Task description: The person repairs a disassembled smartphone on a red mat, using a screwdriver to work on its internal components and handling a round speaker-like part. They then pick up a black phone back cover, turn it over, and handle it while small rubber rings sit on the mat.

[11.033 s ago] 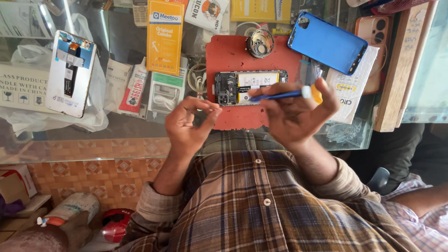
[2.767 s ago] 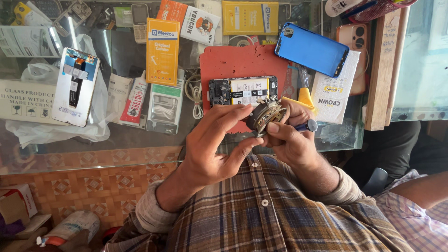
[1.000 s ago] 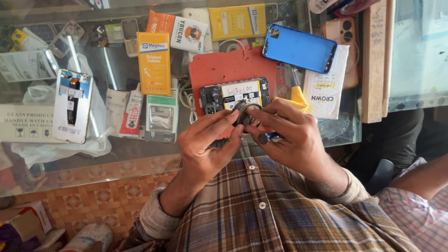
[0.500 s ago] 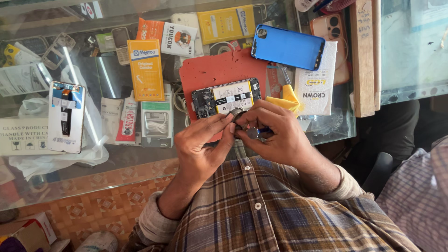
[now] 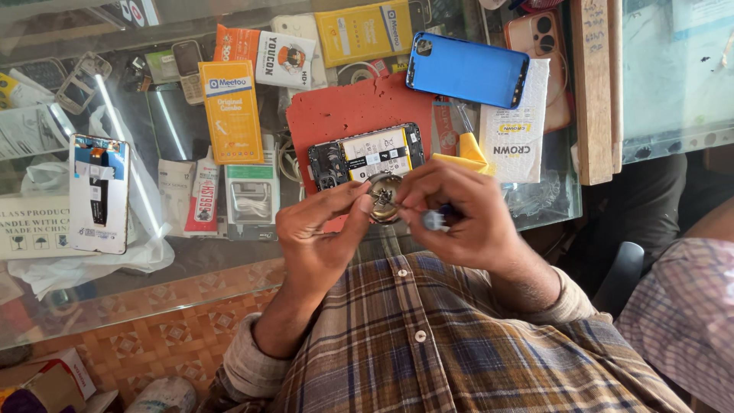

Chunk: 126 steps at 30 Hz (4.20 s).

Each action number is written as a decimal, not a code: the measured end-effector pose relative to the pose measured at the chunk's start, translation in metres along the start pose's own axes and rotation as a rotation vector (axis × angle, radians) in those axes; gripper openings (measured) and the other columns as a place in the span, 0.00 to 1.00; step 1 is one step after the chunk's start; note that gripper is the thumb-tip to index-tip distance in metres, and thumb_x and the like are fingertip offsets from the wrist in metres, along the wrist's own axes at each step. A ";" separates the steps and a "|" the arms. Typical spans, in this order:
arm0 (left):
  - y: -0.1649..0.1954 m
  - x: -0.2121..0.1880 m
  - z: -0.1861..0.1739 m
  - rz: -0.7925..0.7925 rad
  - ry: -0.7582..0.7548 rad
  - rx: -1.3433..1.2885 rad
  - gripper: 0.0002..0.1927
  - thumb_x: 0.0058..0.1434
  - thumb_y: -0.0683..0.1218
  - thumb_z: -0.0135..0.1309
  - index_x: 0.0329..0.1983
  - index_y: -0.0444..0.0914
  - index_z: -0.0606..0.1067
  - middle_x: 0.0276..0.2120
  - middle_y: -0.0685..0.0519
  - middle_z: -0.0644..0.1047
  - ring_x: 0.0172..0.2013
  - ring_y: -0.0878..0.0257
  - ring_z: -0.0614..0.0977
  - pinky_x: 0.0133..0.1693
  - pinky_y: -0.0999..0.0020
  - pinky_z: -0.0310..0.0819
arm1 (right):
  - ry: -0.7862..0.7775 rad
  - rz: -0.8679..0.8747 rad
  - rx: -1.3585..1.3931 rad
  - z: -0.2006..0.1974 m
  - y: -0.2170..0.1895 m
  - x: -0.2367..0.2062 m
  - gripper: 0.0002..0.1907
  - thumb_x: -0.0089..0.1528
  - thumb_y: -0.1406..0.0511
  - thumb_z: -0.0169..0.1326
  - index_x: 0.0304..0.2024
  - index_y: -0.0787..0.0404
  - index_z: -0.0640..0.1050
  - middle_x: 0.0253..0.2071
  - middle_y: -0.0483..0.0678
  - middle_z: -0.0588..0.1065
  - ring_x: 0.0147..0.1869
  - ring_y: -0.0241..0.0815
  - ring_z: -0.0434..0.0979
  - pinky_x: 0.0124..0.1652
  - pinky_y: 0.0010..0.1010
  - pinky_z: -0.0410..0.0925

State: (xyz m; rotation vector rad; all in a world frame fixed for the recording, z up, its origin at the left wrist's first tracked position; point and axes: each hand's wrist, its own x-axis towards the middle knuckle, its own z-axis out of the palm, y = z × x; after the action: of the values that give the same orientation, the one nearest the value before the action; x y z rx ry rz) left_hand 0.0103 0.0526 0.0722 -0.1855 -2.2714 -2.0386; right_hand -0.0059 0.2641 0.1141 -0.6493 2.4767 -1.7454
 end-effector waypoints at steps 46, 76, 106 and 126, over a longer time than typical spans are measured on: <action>-0.004 -0.008 -0.009 -0.077 0.006 -0.236 0.09 0.66 0.36 0.61 0.48 0.29 0.81 0.45 0.42 0.84 0.43 0.64 0.86 0.46 0.73 0.84 | 0.184 0.060 -0.006 0.006 -0.012 -0.001 0.10 0.62 0.78 0.58 0.45 0.67 0.82 0.41 0.55 0.81 0.41 0.38 0.83 0.42 0.25 0.75; 0.026 0.011 -0.005 0.033 -0.235 -0.150 0.11 0.66 0.39 0.63 0.49 0.31 0.79 0.37 0.51 0.82 0.38 0.67 0.85 0.41 0.73 0.80 | 0.240 0.245 0.920 0.001 0.043 -0.018 0.05 0.68 0.70 0.58 0.40 0.67 0.78 0.38 0.51 0.74 0.39 0.36 0.72 0.36 0.25 0.63; -0.033 -0.005 -0.031 0.048 -0.129 0.675 0.05 0.65 0.44 0.61 0.36 0.38 0.77 0.27 0.51 0.76 0.28 0.55 0.80 0.29 0.61 0.72 | 0.080 -0.024 -0.217 0.008 0.054 -0.025 0.09 0.55 0.79 0.58 0.37 0.68 0.77 0.38 0.53 0.77 0.40 0.44 0.82 0.38 0.31 0.75; -0.038 -0.007 -0.042 0.029 -0.078 0.560 0.05 0.64 0.42 0.62 0.40 0.36 0.78 0.31 0.51 0.78 0.29 0.57 0.82 0.31 0.64 0.75 | 0.069 0.130 -0.174 0.030 0.067 -0.029 0.05 0.59 0.77 0.59 0.37 0.68 0.77 0.35 0.51 0.77 0.36 0.38 0.78 0.33 0.29 0.68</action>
State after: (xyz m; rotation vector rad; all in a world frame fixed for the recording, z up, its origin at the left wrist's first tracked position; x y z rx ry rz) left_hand 0.0106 0.0062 0.0380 -0.2545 -2.7532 -1.3243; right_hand 0.0077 0.2661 0.0369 -0.4333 2.6722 -1.5462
